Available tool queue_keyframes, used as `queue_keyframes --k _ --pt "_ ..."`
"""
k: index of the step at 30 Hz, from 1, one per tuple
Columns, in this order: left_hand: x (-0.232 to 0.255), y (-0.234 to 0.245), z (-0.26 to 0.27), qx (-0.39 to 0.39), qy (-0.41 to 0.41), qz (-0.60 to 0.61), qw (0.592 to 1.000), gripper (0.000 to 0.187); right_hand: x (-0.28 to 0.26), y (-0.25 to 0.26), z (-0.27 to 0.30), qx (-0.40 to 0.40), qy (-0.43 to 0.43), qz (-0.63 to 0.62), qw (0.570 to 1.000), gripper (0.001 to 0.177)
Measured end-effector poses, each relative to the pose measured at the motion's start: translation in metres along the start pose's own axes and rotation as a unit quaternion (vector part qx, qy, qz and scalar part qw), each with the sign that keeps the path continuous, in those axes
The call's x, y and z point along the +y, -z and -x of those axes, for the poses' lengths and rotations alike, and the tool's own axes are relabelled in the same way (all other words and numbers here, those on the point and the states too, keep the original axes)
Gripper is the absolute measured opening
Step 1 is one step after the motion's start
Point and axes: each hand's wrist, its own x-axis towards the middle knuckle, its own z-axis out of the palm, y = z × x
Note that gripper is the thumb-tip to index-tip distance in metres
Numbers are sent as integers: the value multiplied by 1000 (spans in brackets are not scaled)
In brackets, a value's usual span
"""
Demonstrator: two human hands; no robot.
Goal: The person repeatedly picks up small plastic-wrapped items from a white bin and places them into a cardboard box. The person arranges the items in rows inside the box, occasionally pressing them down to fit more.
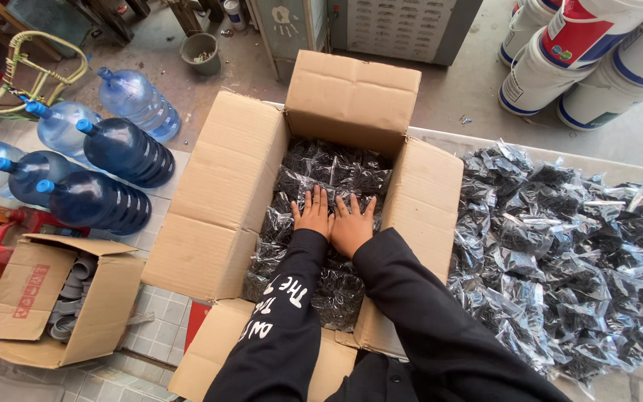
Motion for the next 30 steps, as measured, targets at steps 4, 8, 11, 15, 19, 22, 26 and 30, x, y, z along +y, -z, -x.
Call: queue_keyframes --k 4,8,11,15,19,22,26,30 --pt "-1 -5 1 -5 -7 1 1000 72 -2 -3 10 37 -9 11 999 51" --pt "-4 -14 -2 -20 -7 -1 1000 72 -3 -8 9 32 -2 88 996 51" --pt "-7 -18 -5 -43 -3 -11 999 70 0 -10 5 57 35 71 995 50" --pt "-5 -14 -4 -73 14 -79 994 64 4 -9 -1 34 113 -43 992 61" --pt "2 0 0 -93 15 -59 994 66 4 2 2 -62 64 -64 994 56" --pt "11 15 1 -162 33 -69 984 62 9 10 5 -69 56 -64 994 56" --pt "20 22 -7 -160 67 -96 980 60 20 20 8 -29 96 -54 993 60" --pt "43 36 -27 -111 69 -31 991 59 53 35 16 136 127 -90 978 64"
